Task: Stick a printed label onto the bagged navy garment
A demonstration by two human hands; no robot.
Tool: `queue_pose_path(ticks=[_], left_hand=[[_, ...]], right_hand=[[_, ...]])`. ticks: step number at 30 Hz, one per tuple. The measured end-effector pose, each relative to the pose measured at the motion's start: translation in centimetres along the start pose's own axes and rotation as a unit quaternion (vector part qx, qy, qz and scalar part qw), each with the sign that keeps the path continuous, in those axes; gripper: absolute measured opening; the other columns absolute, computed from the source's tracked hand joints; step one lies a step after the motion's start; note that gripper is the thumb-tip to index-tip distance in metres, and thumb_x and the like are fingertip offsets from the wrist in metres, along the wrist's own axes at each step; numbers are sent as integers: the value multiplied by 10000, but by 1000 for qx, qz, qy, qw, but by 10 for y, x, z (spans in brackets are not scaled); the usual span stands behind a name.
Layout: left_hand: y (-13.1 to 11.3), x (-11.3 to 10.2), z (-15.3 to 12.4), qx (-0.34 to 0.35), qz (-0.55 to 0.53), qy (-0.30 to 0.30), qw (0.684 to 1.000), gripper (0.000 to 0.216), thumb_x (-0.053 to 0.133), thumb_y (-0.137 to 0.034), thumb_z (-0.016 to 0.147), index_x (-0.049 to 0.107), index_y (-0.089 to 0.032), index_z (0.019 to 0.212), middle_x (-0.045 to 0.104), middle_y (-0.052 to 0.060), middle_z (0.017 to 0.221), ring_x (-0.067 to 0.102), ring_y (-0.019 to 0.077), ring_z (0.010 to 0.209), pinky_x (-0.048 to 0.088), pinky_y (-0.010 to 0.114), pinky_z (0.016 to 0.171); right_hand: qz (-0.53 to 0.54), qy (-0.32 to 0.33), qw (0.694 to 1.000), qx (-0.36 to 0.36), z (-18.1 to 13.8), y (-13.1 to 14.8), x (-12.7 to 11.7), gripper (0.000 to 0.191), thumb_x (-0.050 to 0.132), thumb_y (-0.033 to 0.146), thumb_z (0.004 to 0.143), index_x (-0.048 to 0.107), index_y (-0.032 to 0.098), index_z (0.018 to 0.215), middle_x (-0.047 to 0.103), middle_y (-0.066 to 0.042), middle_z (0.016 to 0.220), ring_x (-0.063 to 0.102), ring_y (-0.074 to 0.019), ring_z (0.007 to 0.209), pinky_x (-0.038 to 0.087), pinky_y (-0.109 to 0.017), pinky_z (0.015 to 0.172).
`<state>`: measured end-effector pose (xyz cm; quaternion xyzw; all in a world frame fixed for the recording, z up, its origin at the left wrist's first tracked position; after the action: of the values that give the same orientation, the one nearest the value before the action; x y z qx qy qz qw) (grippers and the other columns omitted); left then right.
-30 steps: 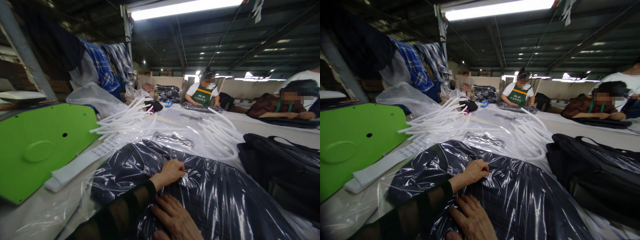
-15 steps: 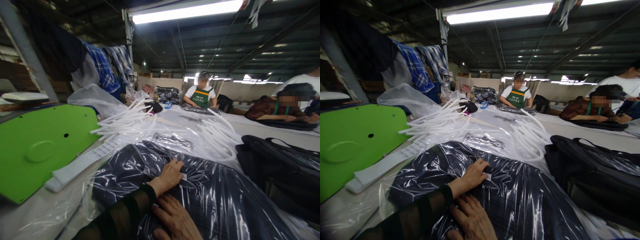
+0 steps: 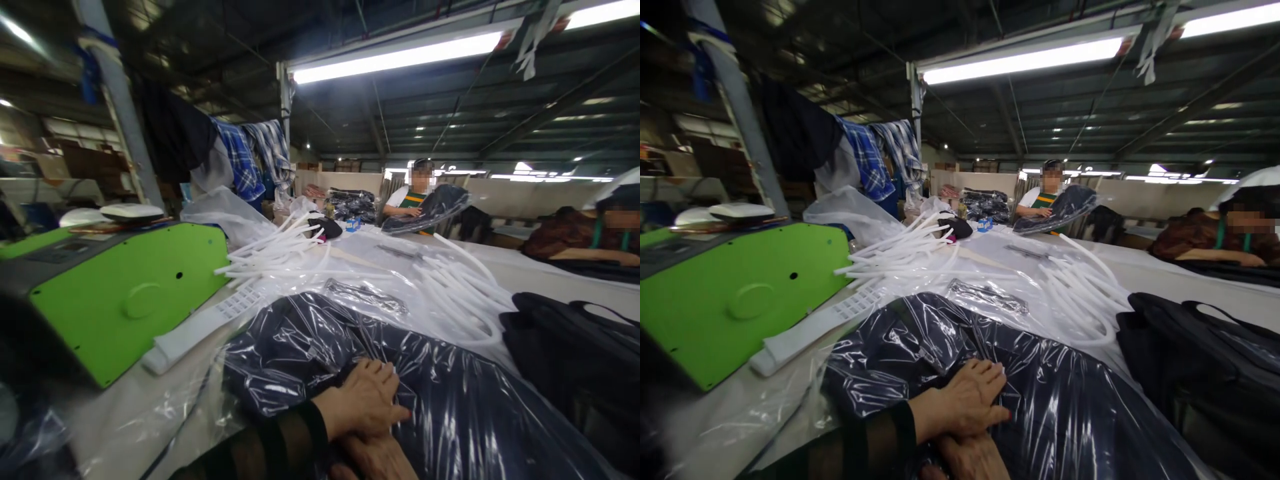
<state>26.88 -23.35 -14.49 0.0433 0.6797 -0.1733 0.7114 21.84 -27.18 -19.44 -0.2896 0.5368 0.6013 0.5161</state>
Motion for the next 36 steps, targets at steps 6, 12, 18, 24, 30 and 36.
queue_pose_path(ticks=[6, 12, 18, 24, 30, 36], left_hand=[[3, -2, -18, -23, -105, 42, 993, 570, 423, -473, 903, 388, -117, 1347, 322, 175, 1443, 223, 297, 1360, 173, 467, 1108], [43, -26, -100, -154, 20, -46, 987, 514, 393, -425, 918, 376, -180, 1370, 277, 197, 1454, 152, 351, 1368, 68, 617, 1076], [92, -37, -194, -347, 88, -103, 928, 491, 386, -505, 900, 472, -251, 1312, 365, 124, 1424, 239, 325, 1351, 78, 624, 1080], [110, -18, -234, -425, 107, -176, 882, 426, 392, -277, 920, 405, -344, 1341, 338, 20, 1449, 330, 324, 1311, 268, 619, 1030], [104, -1, -234, -390, 148, -213, 884, 446, 422, -262, 898, 421, -314, 1340, 369, 53, 1432, 356, 362, 1286, 325, 605, 1002], [111, 1, -238, -369, 127, -239, 889, 429, 388, -279, 913, 433, -282, 1339, 373, 60, 1431, 357, 357, 1287, 367, 560, 996]], right_hand=[[-80, 8, 996, -28, 0, 2, -3, 366, 548, 406, 856, 592, 226, 1171, 640, -30, 1129, 622, -205, 990, 510, -271, 839], [-165, -65, 978, -112, 4, 14, -19, 443, 519, 447, 875, 530, 237, 1265, 549, -30, 1259, 543, -200, 1127, 490, -303, 918], [-195, -79, 970, -121, 2, 11, -15, 454, 502, 453, 888, 472, 289, 1310, 507, 17, 1296, 528, -170, 1145, 507, -276, 903], [-238, -68, 960, -128, 5, 25, -25, 423, 462, 453, 907, 516, 252, 1275, 513, 4, 1285, 541, -176, 1130, 526, -291, 874], [-294, -56, 945, -132, -7, 34, -26, 447, 445, 475, 906, 491, 267, 1299, 557, -4, 1245, 592, -185, 1054, 544, -297, 799], [-414, -159, 885, -139, -51, 25, -1, 592, 448, 483, 891, 386, 153, 1379, 594, -80, 1203, 588, -211, 1043, 509, -307, 768]])
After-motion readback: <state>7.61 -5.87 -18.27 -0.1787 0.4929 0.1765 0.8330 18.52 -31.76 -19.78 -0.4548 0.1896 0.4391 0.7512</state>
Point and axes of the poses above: each hand's wrist, its own z-axis towards the middle knuckle, its own x-axis out of the palm, y = z × x, the point moved 6 cm from there along z, towards the middle knuckle
